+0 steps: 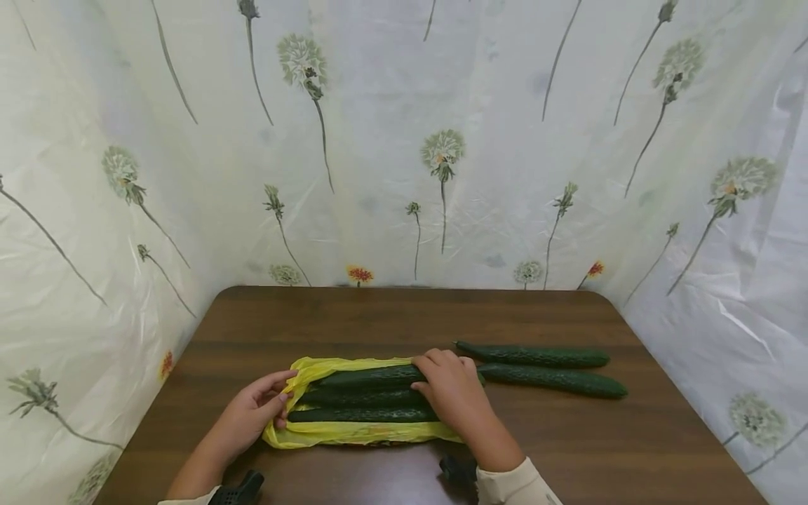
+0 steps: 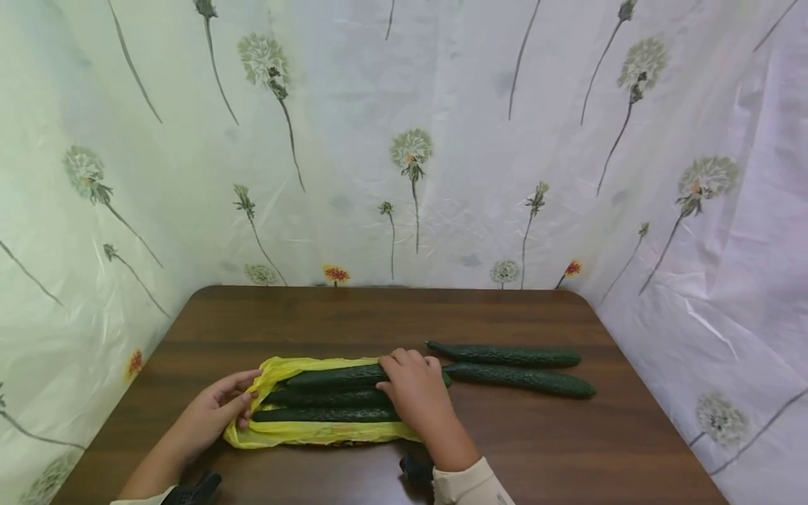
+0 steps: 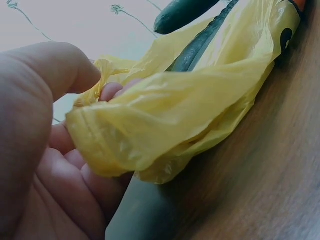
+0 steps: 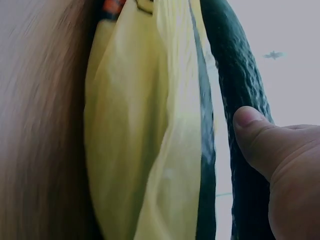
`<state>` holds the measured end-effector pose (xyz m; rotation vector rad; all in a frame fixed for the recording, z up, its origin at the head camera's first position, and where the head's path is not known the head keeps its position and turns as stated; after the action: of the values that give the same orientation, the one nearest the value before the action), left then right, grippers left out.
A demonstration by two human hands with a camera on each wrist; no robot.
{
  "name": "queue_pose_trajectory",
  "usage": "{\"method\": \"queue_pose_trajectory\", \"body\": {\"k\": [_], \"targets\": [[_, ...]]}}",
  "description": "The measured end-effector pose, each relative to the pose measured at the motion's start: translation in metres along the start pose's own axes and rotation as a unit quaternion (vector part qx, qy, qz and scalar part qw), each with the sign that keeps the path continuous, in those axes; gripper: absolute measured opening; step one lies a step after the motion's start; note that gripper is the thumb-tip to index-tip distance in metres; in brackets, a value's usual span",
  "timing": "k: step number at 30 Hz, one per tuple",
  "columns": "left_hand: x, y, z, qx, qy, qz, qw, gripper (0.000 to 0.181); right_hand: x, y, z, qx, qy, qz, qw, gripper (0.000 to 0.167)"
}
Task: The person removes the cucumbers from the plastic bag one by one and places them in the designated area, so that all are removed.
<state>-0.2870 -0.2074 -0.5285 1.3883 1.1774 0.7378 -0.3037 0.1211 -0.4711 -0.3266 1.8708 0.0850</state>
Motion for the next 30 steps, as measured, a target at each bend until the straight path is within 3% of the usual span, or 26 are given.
{"method": "queue_pose_trajectory", "body": {"k": [16,30], "targets": [[0.002,0.003,-0.001,0.019,-0.004,-0.005,0.9998,0.048,-0.006,0.042,0.011,0.046,0.009,-0.017,0.9987,0.043],[0.002,0.003,0.000,0.000,0.008,-0.009,0.9999,0.048,-0.010,0.080,0.022,0.100,-0.017,-0.030,0.9944,0.045]]}}
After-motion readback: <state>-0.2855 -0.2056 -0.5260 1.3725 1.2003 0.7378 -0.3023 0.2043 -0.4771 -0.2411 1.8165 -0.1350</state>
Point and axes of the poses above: each hand's wrist, its own z-axis away from the middle knuckle, its own x-axis out of the palm, y = z × x, the point moved 8 cm from there along -z, towards the middle knuckle, and after that the axes turned 12 degrees about x, right-handed, at the moved point
